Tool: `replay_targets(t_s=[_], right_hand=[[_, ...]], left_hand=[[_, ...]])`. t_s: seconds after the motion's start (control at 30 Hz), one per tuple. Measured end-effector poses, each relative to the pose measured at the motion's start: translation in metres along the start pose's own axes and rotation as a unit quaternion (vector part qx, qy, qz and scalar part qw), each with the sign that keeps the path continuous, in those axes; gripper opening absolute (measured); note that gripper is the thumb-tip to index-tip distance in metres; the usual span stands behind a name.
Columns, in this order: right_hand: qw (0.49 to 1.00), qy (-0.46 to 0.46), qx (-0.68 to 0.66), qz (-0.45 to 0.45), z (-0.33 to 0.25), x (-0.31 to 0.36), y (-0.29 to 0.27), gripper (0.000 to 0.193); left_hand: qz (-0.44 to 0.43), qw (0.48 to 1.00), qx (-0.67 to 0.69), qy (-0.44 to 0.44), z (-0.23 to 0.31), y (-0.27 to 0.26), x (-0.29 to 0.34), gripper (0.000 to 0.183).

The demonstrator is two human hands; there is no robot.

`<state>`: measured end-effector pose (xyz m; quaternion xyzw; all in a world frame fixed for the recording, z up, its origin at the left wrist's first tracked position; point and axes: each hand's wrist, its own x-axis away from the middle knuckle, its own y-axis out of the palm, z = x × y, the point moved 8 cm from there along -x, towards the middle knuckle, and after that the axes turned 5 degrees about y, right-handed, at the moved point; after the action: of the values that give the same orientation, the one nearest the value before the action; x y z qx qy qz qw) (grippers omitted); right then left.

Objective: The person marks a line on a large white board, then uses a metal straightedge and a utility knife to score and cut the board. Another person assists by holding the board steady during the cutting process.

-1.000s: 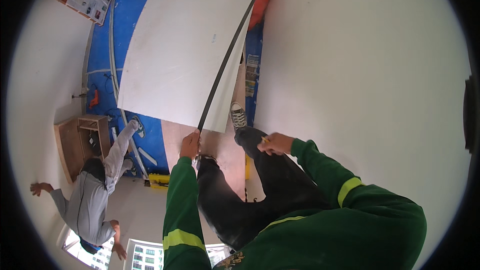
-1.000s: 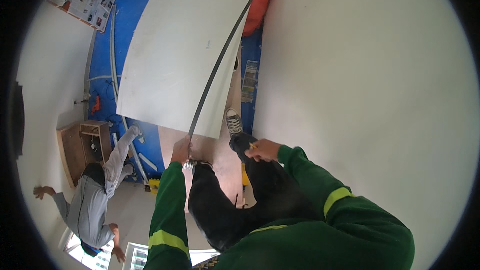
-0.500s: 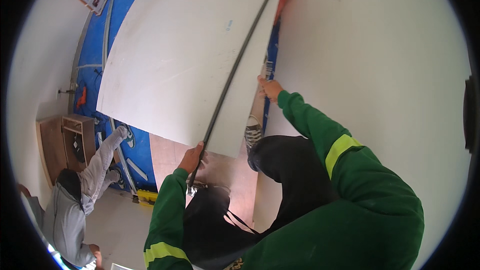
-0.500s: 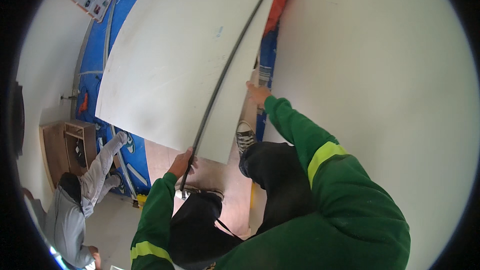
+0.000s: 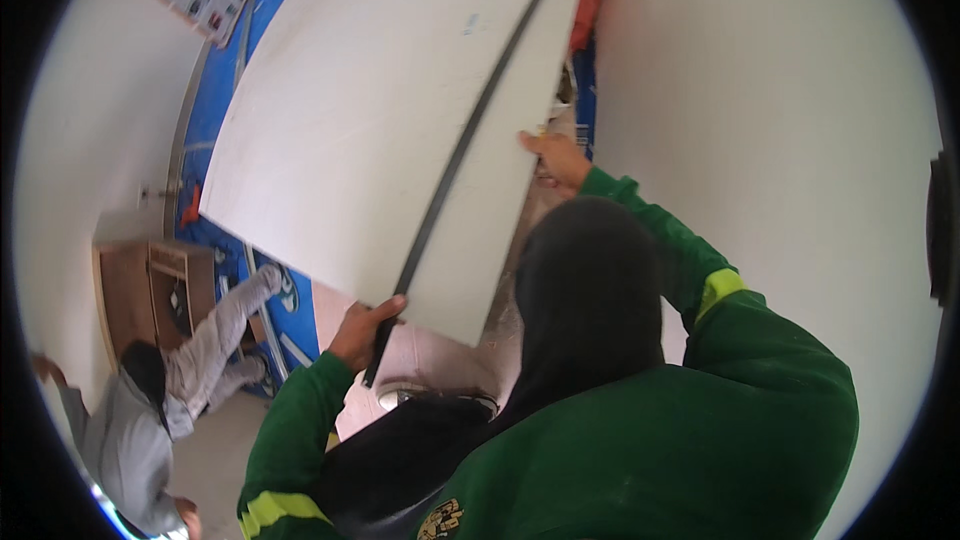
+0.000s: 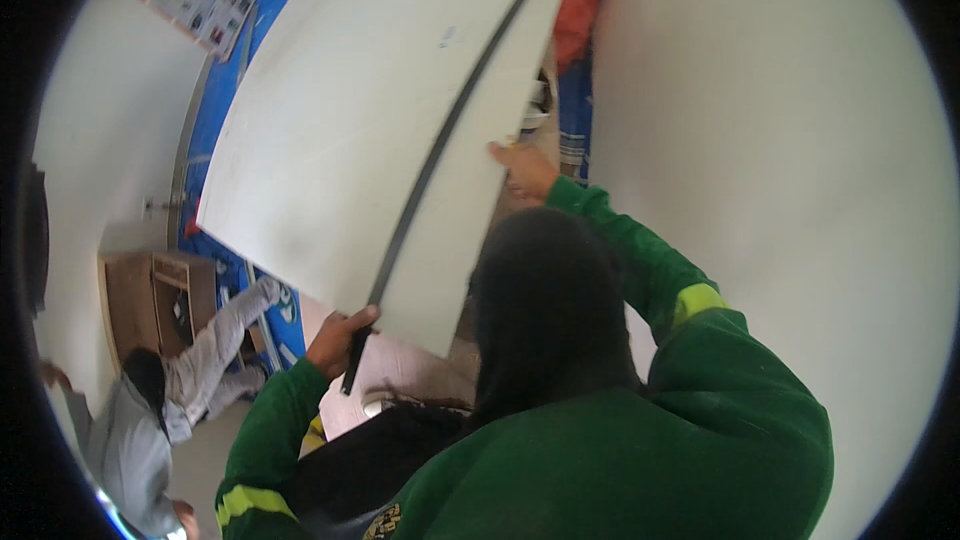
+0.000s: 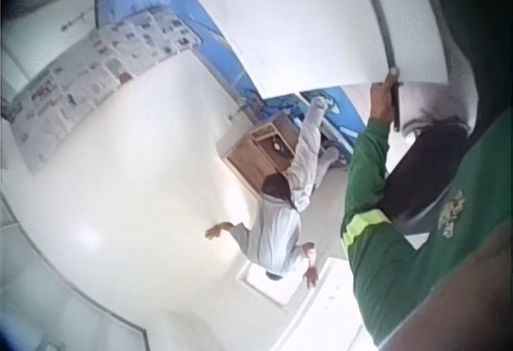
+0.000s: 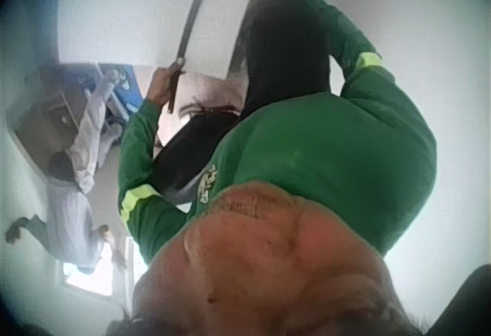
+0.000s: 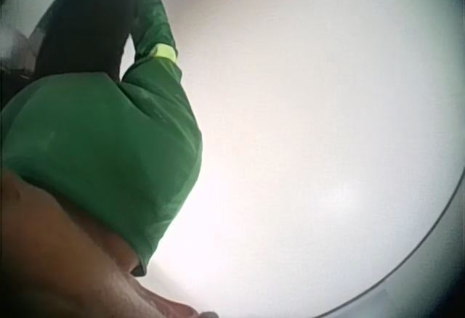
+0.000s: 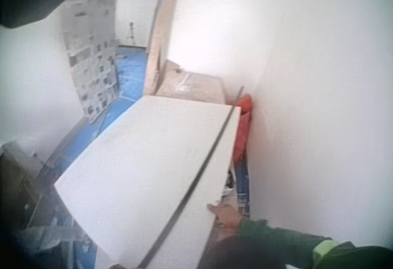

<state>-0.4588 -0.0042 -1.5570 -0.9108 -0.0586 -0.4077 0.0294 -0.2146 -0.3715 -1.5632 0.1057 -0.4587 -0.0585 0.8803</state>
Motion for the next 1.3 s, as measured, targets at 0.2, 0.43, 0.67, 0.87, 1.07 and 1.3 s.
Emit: replay_targets(t_s=[0.2,0.43,0.67,0.87,1.07,1.3], right_hand=[[0.982,-0.153,0.081,-0.077,-0.052,0.036,0.066,0.039],[0.963,-0.18,-0.036,-0.199,-0.103,0.074,0.108,0.042],[0.93,-0.16,-0.093,-0.318,-0.096,0.076,0.116,0.041],[0.885,-0.104,-0.181,-0.416,-0.078,0.06,0.137,0.042],[0.786,-0.028,-0.383,-0.485,-0.079,0.01,0.113,0.048],[0.914,-0.051,-0.306,-0.262,-0.08,-0.122,0.058,0.042]], left_hand=[[0.042,0.998,0.004,0.046,0.048,-0.063,0.06,0.034],[0.171,0.981,0.001,0.089,0.132,-0.085,0.137,0.036],[0.24,0.959,-0.12,0.087,0.206,-0.101,0.194,0.031],[0.36,0.904,-0.198,0.116,0.237,-0.152,0.235,0.038],[0.432,0.871,-0.208,0.108,0.241,-0.181,0.257,0.049],[0.296,0.928,-0.211,0.078,0.163,-0.177,0.176,0.049]])
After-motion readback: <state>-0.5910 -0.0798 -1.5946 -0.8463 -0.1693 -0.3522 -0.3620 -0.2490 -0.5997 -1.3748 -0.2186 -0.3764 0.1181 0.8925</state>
